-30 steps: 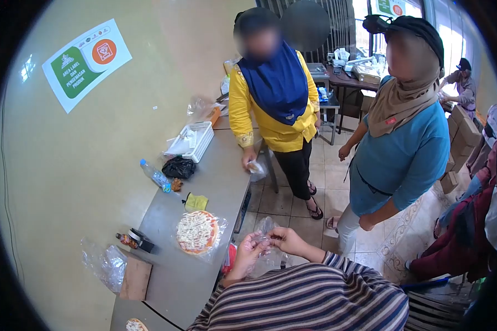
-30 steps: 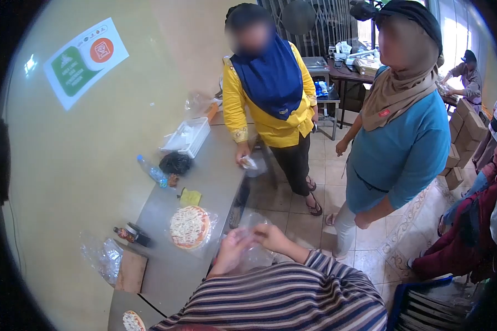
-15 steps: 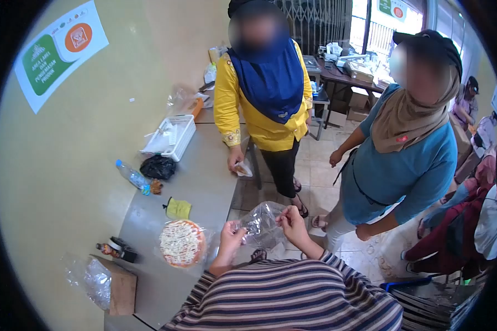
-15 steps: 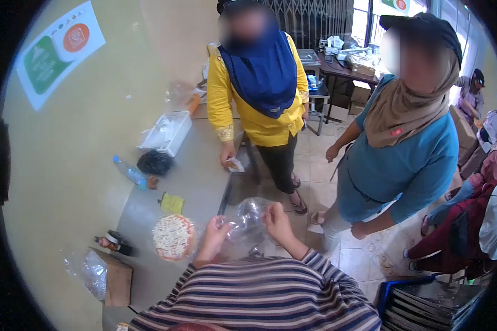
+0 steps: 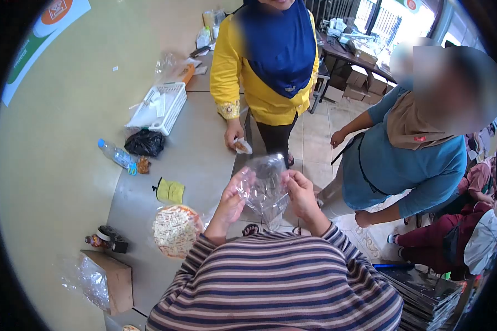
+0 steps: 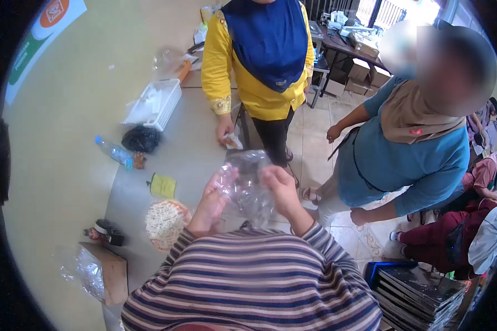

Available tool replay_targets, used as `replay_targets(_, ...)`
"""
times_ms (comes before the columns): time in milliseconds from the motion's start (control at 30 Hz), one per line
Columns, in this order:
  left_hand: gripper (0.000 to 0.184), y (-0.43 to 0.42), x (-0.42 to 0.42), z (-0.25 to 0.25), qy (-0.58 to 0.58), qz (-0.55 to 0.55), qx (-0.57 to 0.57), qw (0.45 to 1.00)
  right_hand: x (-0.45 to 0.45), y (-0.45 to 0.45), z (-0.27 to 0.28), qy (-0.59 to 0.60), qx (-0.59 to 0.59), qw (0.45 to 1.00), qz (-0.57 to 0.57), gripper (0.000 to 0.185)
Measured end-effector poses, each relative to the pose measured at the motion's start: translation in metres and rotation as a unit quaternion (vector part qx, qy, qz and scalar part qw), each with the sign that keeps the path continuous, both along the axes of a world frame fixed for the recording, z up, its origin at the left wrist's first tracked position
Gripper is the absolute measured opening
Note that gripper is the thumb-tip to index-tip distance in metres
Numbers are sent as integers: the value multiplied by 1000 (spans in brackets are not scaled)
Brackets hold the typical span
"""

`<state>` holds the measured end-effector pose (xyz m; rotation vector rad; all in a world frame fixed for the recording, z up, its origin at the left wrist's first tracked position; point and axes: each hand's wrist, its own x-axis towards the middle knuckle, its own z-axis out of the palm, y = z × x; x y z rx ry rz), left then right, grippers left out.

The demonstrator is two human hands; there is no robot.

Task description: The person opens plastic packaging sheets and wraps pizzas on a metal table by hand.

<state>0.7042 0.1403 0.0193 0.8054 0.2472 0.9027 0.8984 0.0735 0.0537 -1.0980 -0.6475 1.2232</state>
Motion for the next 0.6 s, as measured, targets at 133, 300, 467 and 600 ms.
replay_targets(133,72,6,16,29,68,25,43,996,-6,8,7,-15,77,997,9,18)
replay_targets(300,62,2,35,27,-63,-41,2,997,-23,18,19,-118,93,987,-60,16)
replay_targets(467,22,-9,50,32,136,171,64,974,-36,16,33,-90,101,990,-39,9)
replay_targets(600,16,13,38,37,23,228,-46,972,-19,19,33,-113,94,985,-88,10)
